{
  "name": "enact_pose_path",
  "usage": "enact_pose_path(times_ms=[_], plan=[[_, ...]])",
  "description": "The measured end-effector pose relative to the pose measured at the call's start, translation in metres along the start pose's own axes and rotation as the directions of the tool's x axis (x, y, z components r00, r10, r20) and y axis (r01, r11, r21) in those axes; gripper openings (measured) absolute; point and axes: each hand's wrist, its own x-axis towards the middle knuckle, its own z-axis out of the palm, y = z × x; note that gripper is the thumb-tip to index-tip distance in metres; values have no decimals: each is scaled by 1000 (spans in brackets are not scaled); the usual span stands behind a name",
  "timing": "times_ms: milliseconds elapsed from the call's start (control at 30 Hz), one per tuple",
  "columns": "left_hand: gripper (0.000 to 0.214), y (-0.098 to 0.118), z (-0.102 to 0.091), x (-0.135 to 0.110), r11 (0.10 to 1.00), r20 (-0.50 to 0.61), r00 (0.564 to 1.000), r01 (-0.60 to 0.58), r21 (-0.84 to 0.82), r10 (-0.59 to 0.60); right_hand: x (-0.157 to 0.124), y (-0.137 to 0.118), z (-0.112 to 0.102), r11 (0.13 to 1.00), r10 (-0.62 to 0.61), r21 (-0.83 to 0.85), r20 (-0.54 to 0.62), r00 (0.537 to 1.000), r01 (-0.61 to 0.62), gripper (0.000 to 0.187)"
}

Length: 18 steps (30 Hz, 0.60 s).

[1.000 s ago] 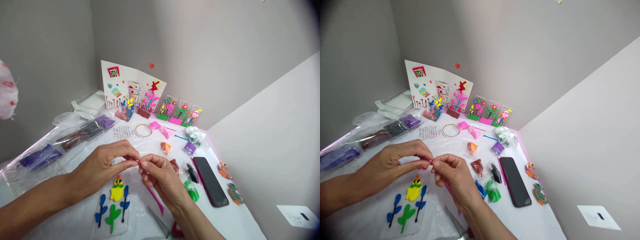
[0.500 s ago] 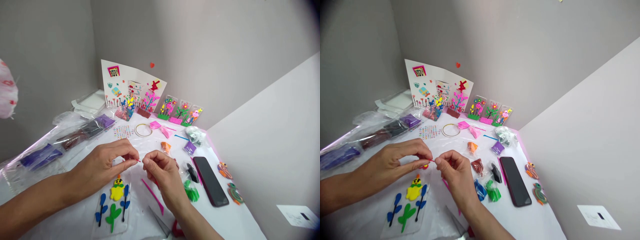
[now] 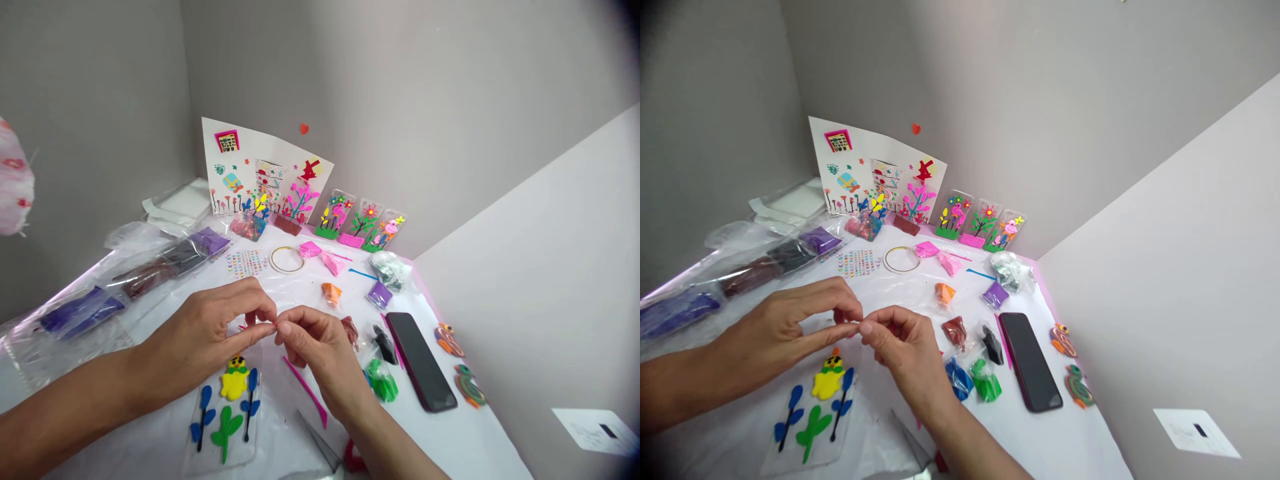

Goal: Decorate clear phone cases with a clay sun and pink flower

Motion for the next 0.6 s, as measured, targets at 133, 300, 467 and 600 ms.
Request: enact_pose_path(times_ms=[133, 300, 467, 600], plan=[[10, -1, 2, -1, 995, -31, 998, -51, 82, 53, -1, -3, 1, 1000, 29, -11, 2, 1000, -29, 41], [6, -2, 3, -2, 991, -21, 997, -71, 114, 74, -1, -2, 1, 998, 48, 34, 7, 999, -48, 35], [4, -4, 2, -3, 989, -13, 995, -93, 113, 95, 2, 2, -1, 990, 64, 128, 15, 998, -65, 33], [8, -5, 1, -2, 981, -10, 990, -136, 137, 139, 4, 3, -1, 982, 75, 172, 2, 997, -75, 33]])
